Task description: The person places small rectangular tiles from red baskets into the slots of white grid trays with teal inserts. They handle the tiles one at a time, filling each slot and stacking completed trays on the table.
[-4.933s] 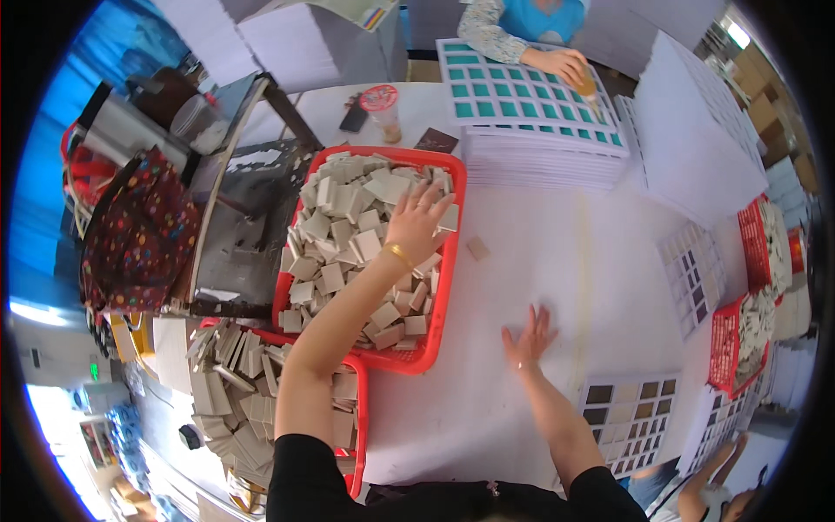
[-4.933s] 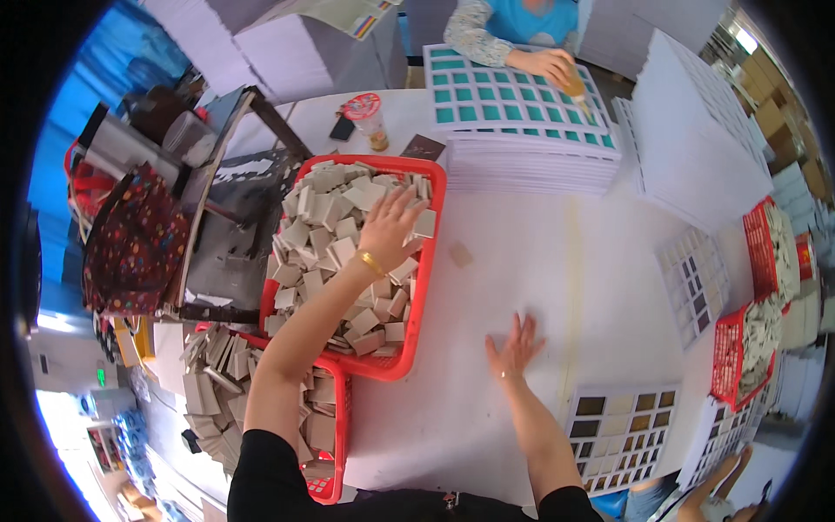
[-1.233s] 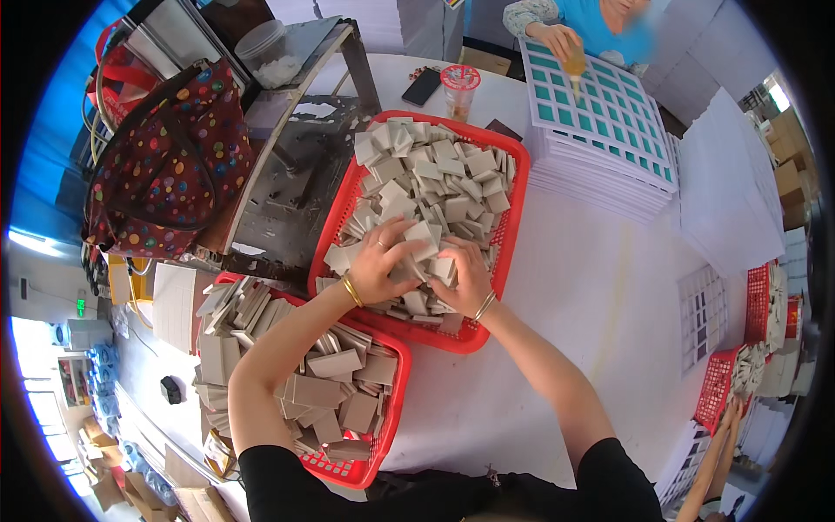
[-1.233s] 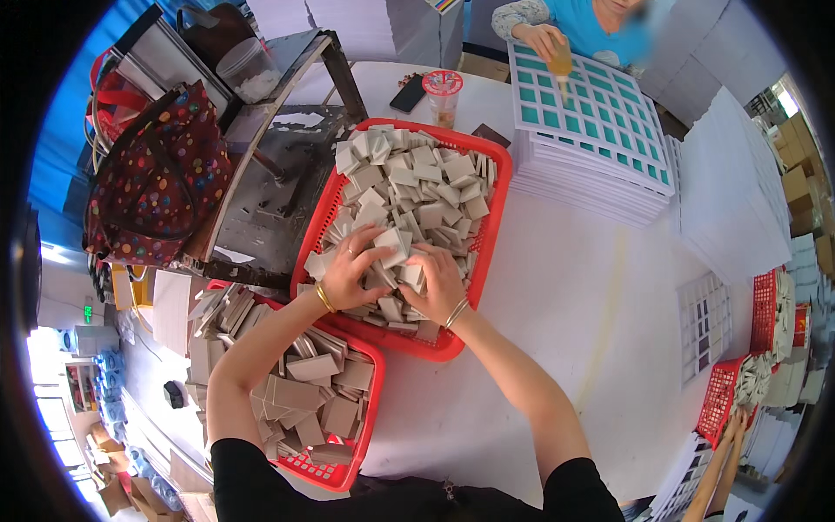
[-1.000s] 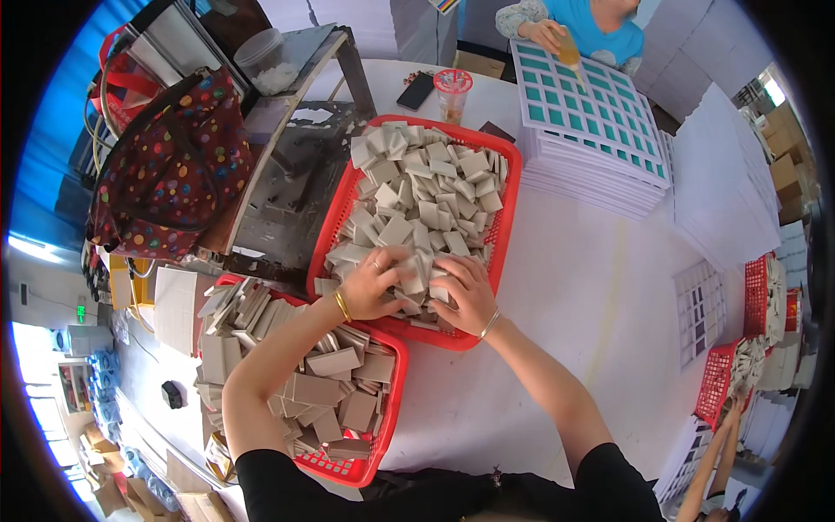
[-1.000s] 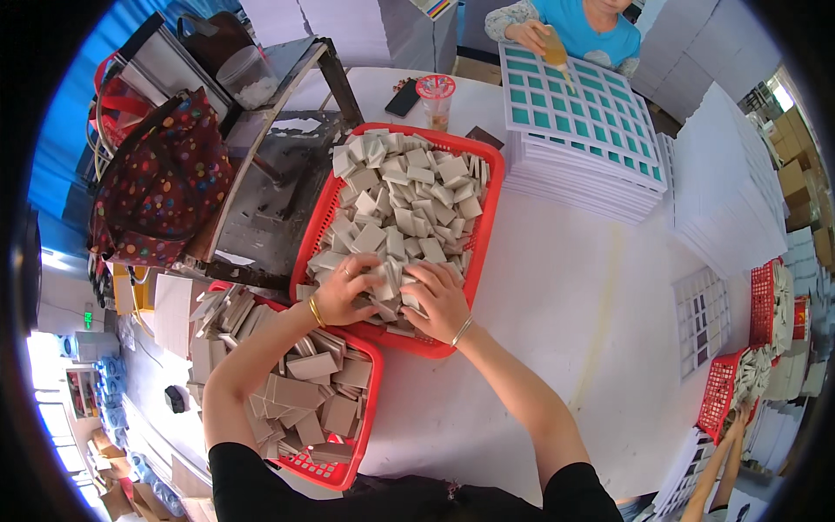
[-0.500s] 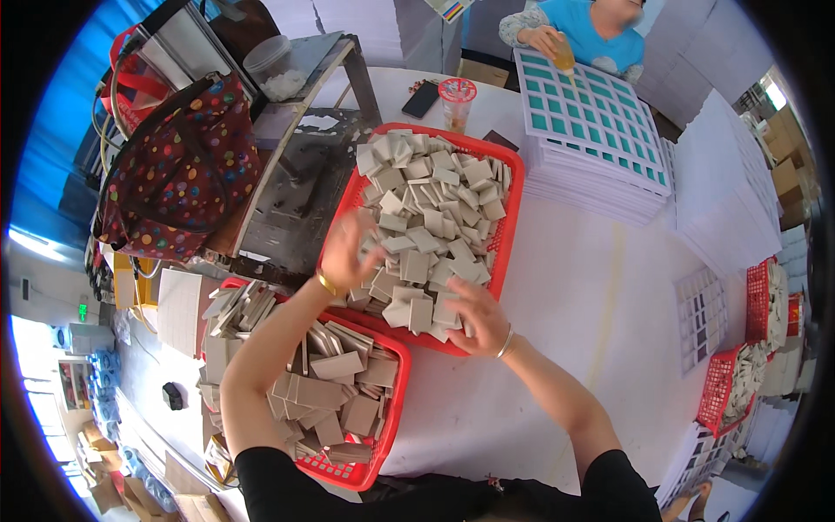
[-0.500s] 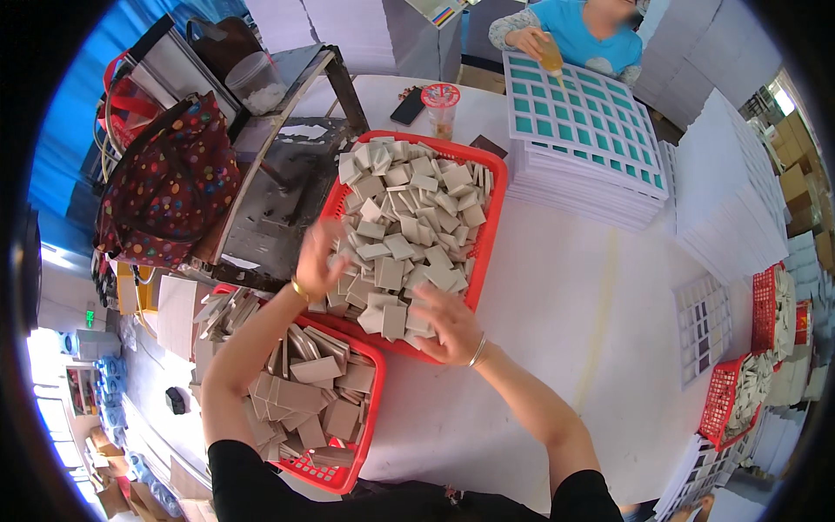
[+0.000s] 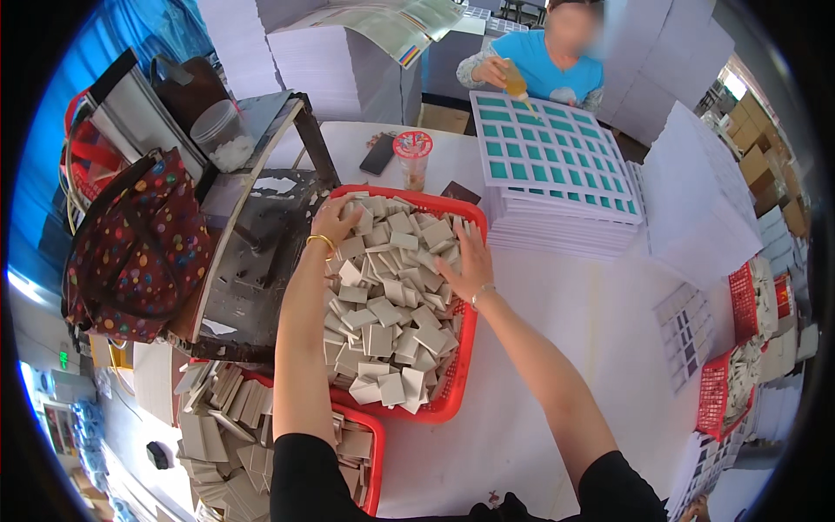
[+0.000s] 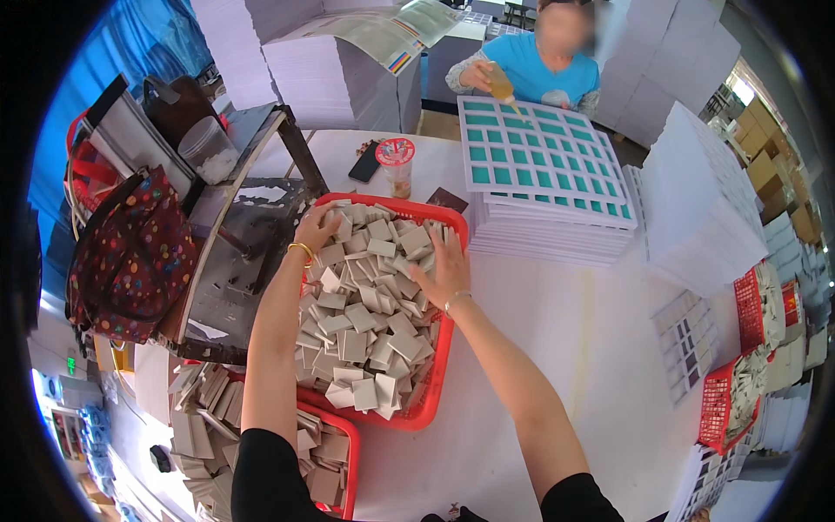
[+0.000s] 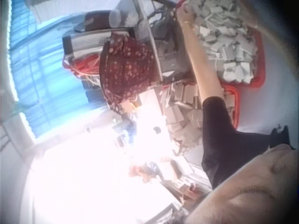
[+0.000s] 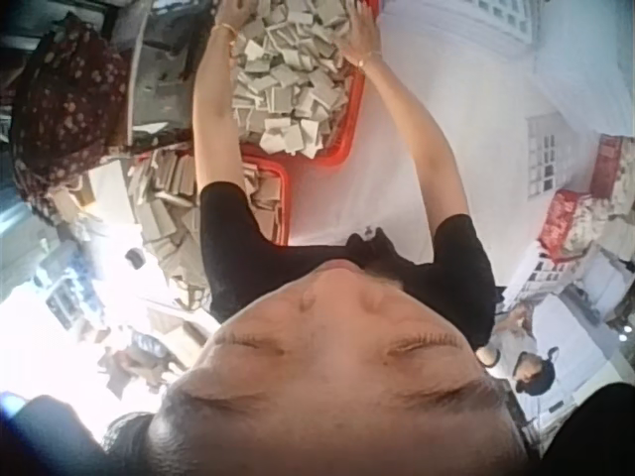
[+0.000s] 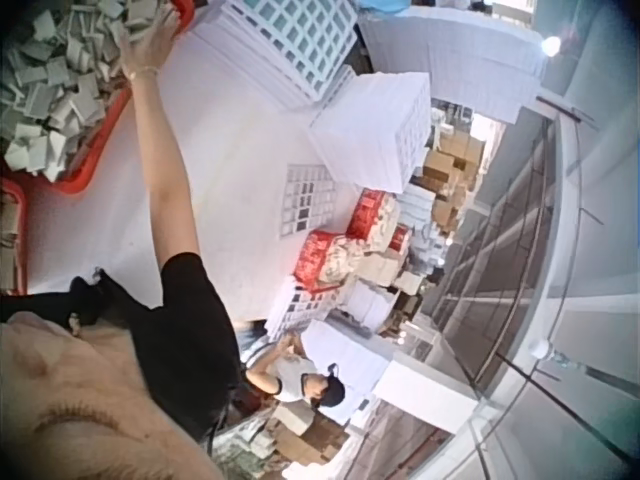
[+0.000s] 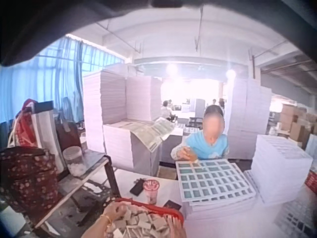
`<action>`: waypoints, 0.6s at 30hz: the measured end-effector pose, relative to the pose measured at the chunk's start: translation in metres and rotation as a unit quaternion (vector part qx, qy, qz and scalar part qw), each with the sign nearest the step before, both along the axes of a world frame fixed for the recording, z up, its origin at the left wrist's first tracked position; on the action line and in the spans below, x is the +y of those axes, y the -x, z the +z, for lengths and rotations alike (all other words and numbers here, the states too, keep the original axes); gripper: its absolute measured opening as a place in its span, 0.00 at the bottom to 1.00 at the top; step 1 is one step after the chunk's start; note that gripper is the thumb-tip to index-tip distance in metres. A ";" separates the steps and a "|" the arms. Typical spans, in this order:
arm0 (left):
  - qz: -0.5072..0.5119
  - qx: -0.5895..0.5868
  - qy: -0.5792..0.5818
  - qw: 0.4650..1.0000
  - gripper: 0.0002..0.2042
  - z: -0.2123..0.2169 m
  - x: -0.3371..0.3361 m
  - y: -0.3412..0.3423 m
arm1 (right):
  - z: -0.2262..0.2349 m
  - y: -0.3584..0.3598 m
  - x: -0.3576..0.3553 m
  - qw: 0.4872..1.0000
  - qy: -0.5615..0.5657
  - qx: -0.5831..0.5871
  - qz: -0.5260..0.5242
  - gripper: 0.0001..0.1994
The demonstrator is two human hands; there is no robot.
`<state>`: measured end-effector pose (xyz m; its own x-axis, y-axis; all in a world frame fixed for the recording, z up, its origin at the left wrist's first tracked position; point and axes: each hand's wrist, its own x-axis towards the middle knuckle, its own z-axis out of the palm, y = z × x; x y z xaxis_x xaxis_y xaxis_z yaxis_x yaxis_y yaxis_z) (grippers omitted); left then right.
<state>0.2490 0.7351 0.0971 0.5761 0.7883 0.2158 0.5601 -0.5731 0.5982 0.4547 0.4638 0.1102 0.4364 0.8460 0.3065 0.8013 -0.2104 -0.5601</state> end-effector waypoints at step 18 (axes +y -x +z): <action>-0.296 -0.023 -0.104 0.949 0.21 0.089 -0.135 0.035 | 0.002 0.033 -0.023 0.959 -0.159 0.144 0.186 0.08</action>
